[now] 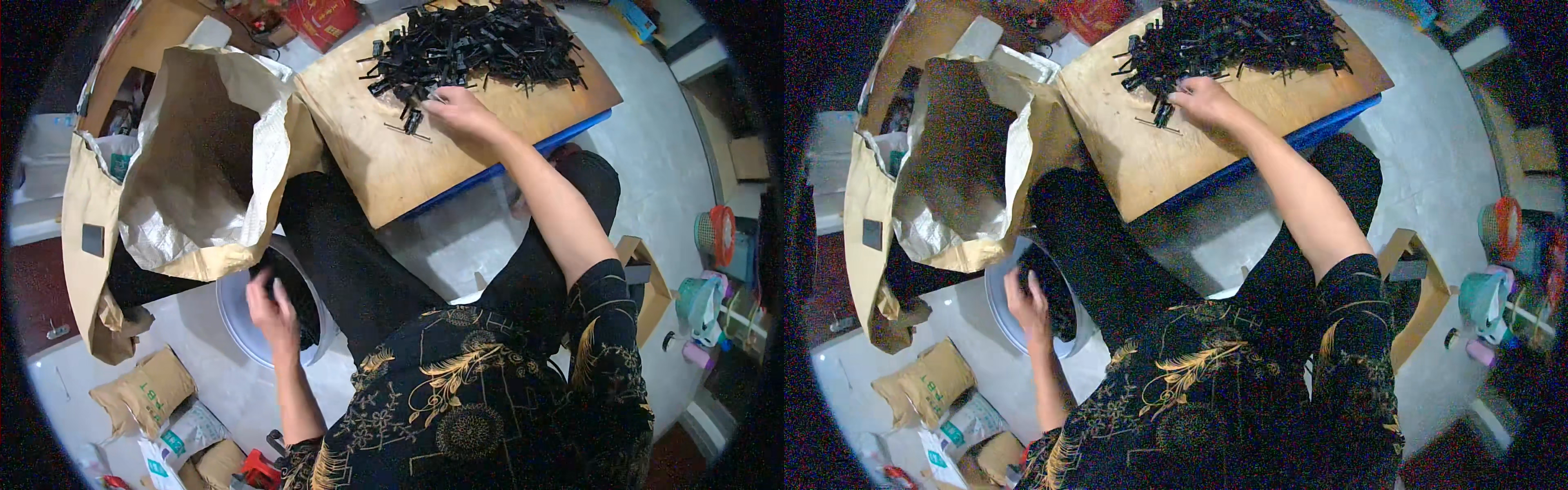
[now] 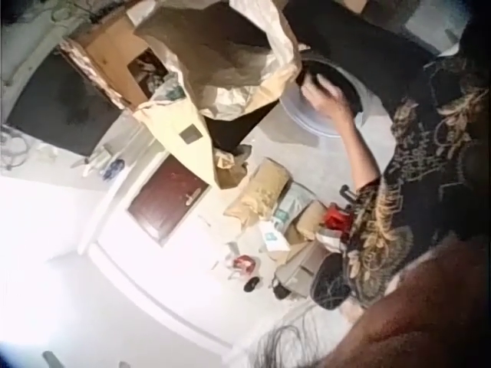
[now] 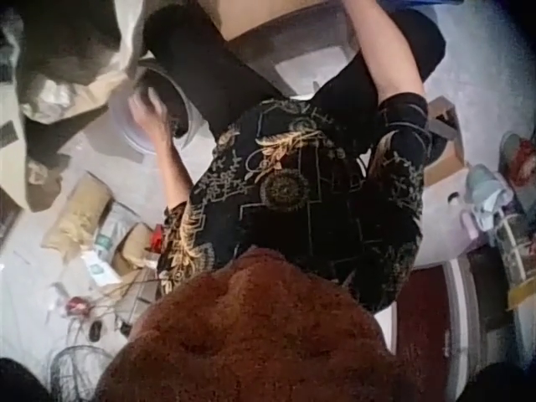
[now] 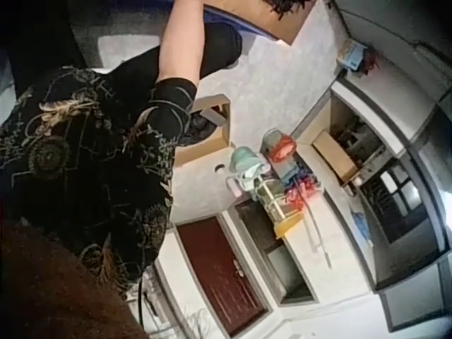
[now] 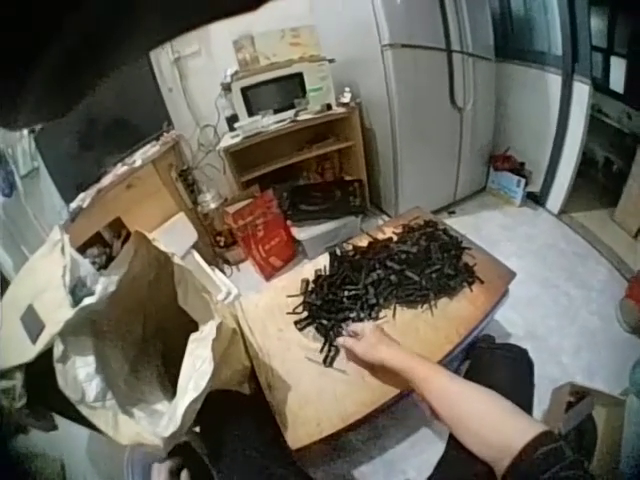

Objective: Sorting small black components from a cardboard sheet into a bucket.

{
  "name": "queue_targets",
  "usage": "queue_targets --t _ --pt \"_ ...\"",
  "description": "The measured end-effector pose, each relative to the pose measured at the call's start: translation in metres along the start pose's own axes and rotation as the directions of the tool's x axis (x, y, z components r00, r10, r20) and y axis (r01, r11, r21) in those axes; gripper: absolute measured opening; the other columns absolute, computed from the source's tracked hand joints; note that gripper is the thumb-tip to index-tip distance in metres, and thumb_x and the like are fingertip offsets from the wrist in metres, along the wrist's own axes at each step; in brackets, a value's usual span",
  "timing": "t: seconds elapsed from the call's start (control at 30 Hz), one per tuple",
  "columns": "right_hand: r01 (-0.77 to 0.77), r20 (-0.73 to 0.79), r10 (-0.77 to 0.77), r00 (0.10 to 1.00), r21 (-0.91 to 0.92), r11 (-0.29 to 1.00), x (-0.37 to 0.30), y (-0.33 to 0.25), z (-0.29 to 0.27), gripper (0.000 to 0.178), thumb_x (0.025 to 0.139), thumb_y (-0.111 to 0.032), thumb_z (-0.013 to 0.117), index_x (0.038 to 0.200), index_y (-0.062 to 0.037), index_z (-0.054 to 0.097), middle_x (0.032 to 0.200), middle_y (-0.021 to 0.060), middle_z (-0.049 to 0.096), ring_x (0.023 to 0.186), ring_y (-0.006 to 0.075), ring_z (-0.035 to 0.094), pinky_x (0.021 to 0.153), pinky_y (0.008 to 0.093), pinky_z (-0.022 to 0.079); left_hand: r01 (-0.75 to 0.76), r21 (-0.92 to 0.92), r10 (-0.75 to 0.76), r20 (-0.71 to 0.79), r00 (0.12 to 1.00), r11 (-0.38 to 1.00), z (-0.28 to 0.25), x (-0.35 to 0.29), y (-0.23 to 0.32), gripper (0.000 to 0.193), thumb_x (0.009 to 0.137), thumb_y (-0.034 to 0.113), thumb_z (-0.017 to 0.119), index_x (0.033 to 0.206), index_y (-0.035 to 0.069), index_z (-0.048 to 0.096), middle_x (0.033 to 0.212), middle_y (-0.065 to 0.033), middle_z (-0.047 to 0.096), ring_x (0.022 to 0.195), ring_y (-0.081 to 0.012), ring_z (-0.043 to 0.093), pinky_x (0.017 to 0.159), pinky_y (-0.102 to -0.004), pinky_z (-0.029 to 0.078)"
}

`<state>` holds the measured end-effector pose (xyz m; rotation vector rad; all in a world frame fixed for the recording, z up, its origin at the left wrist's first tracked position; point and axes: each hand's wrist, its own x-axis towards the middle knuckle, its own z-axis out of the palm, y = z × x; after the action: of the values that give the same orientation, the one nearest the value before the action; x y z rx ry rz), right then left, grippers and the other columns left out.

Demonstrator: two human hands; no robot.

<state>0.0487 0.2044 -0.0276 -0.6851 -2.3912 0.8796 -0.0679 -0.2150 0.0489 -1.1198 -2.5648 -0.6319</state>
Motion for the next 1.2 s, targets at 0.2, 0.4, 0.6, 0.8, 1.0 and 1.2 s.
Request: queue_targets --t 0.2,0.4,0.6,0.8,1.0,1.2 --pt "-0.627 0.548 0.337 0.766 0.52 0.58 -0.01 -0.023 -0.03 0.016 0.088 -0.027 0.052 0.084 -0.0123 0.053 0.053 -0.0084 0.031 0.043 0.0026 0.027 0.036 0.018 0.022 0.375 -0.772 -0.011 0.431 0.902 0.514 0.016 0.049 0.121 0.023 0.088 0.005 0.048 0.109 -0.001 0.051 0.092 -0.0096 0.058 0.073 -0.0125 0.056 0.061 -0.021 0.045" --pt "-0.067 0.183 -0.018 0.983 0.448 0.892 -0.029 -0.026 -0.03 0.014 0.087 -0.017 0.053 0.092 -0.0051 0.057 0.068 -0.0013 0.052 0.058 0.0081 0.048 0.052 0.0239 0.04 0.828 -0.558 0.161 0.813 0.56 -0.059 0.083 0.099 0.164 0.041 0.09 0.032 0.049 0.117 0.002 0.045 0.09 -0.0104 0.059 0.061 -0.0098 0.053 0.048 -0.0176 0.037" --pt "0.3 0.177 -0.303 0.936 0.042 0.953 -0.084 -0.081 -0.067 0.03 0.081 -0.011 0.057 0.11 -0.0114 0.055 0.087 0.0138 0.062 0.076 0.0274 0.062 0.065 0.0319 0.05 0.911 -0.331 0.556 0.722 0.412 -0.245 0.114 0.113 0.162 0.035 0.089 0.035 0.05 0.106 0.004 0.052 0.086 -0.0133 0.06 0.052 -0.0079 0.045 0.044 -0.0172 0.036" --pt "0.487 0.134 -0.472 0.871 -0.116 0.866 -0.1 -0.075 -0.083 0.038 0.074 -0.008 0.058 0.112 -0.0126 0.055 0.08 0.0076 0.063 0.068 0.0229 0.063 0.056 0.0324 0.05 0.946 -0.191 0.689 0.649 0.323 -0.263 0.123 0.099 0.17 0.029 0.09 0.028 0.05 0.102 0.002 0.054 0.085 -0.0155 0.06 0.05 -0.0089 0.045 0.043 -0.0154 0.036" --pt "0.492 0.215 -0.45 0.867 -0.218 0.843 -0.103 -0.07 -0.083 0.037 0.076 -0.013 0.054 0.113 -0.0173 0.051 0.076 0.0042 0.063 0.063 0.0241 0.062 0.052 0.0349 0.05 0.951 -0.17 0.674 0.674 0.302 -0.256 0.127 0.1 0.174 0.025 0.089 0.021 0.051 0.105 0.002 0.053 0.085 -0.0159 0.06 0.055 -0.0128 0.055 0.046 -0.017 0.043" --pt "-0.078 0.104 0.037 0.994 0.419 0.905 -0.104 -0.07 -0.064 0.03 0.088 -0.019 0.05 0.117 -0.0082 0.047 0.066 0.0022 0.055 0.059 0.01 0.055 0.056 0.0245 0.043 0.863 -0.472 0.479 0.725 0.495 -0.178 0.125 0.102 0.185 0.032 0.087 0.014 0.055 0.116 0.004 0.046 0.083 -0.0124 0.061 0.064 -0.0141 0.061 0.051 -0.0183 0.047"
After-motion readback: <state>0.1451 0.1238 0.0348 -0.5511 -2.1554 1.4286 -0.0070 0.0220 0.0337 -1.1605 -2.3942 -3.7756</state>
